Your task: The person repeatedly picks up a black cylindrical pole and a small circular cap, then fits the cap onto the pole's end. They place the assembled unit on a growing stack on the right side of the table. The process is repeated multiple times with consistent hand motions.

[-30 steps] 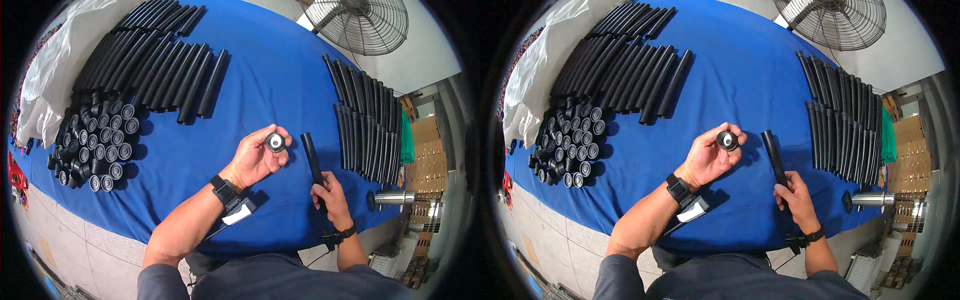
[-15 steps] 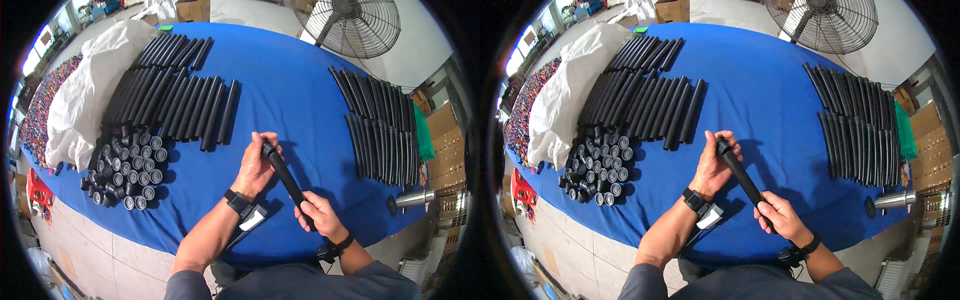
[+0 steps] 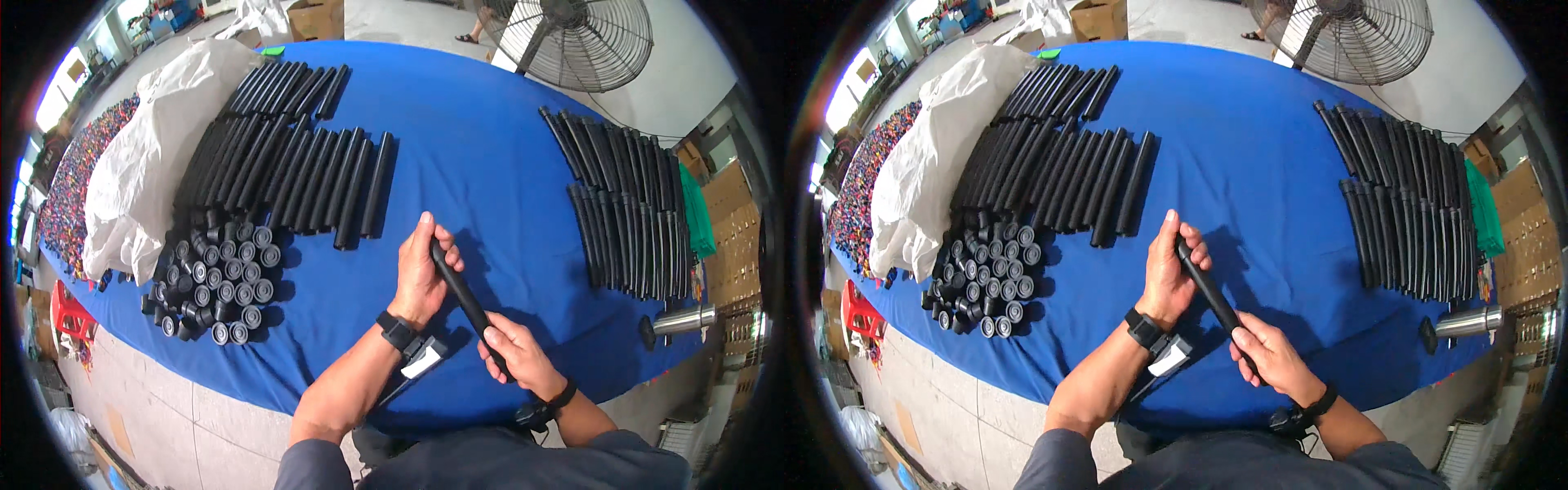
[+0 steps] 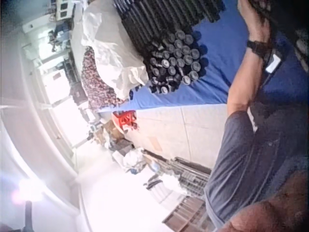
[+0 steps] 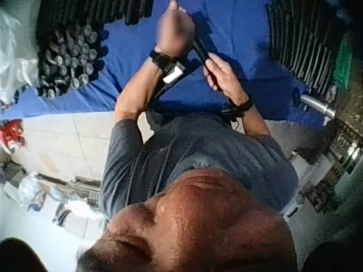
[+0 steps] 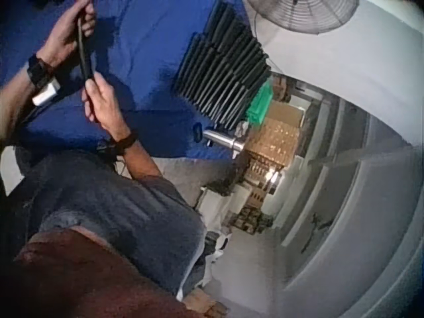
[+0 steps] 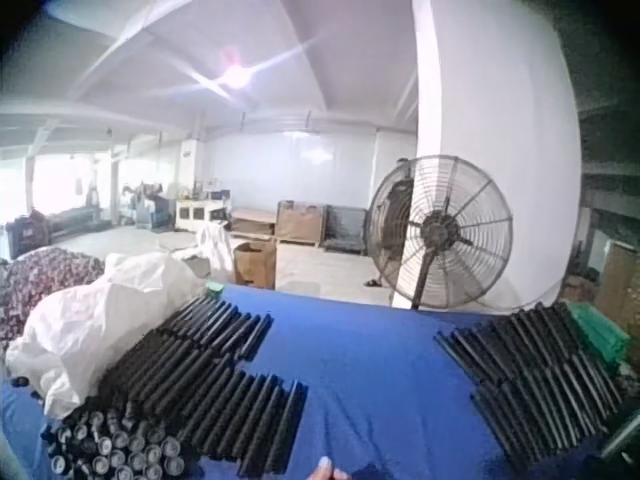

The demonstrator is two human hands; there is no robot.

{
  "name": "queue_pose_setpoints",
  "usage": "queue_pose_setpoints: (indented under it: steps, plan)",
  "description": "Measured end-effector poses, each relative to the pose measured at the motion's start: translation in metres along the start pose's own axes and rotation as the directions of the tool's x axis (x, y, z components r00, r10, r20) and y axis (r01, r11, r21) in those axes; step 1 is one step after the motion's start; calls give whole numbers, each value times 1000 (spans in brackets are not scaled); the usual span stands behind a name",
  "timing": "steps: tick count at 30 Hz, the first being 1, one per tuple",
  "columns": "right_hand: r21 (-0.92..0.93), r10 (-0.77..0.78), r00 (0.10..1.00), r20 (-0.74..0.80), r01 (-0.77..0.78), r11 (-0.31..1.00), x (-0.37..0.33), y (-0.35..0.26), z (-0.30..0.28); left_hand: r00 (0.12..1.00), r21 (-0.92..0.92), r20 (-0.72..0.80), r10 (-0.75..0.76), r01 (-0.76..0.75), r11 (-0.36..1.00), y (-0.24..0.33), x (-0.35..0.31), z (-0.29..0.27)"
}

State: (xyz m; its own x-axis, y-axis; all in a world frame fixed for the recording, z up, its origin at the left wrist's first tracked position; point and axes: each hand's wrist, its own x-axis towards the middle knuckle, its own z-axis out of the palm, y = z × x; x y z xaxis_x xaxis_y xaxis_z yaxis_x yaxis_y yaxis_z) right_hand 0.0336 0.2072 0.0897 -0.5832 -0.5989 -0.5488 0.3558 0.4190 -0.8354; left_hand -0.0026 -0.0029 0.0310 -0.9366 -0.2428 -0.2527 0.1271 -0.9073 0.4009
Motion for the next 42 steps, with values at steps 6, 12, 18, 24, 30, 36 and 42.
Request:
queue_pose_setpoints:
  steps: [6, 12, 18, 24, 30, 36, 42]
  plan:
    - [-99, -9, 1000, -29, 6, 995, 6, 14, -5, 997, 80, 45, 62, -65, 995, 0, 0, -3]
    - [-243, -205, 978, -49, 188, 952, 1, 9, 0, 992, 99, -58, 112, -106, 989, -6, -5, 0]
    - [-542, -472, 874, -118, 341, 768, 0, 22, -12, 1000, -24, 9, -10, 10, 1000, -7, -2, -4]
    - [44, -124, 986, 114, 120, 992, -4, 32, -30, 996, -62, 1, -84, 84, 995, -4, 4, -18]
    - [89, -50, 981, 185, 34, 995, -17, 15, -3, 996, -95, 12, -88, 89, 991, -9, -1, -11]
    - [-67, -72, 988, 138, 82, 994, -17, 1, 3, 999, -24, -40, -29, 28, 999, -7, -3, -12]
    - [-129, -81, 995, 66, 89, 988, -12, 10, 0, 996, -60, -58, -71, 67, 996, -11, 0, -16]
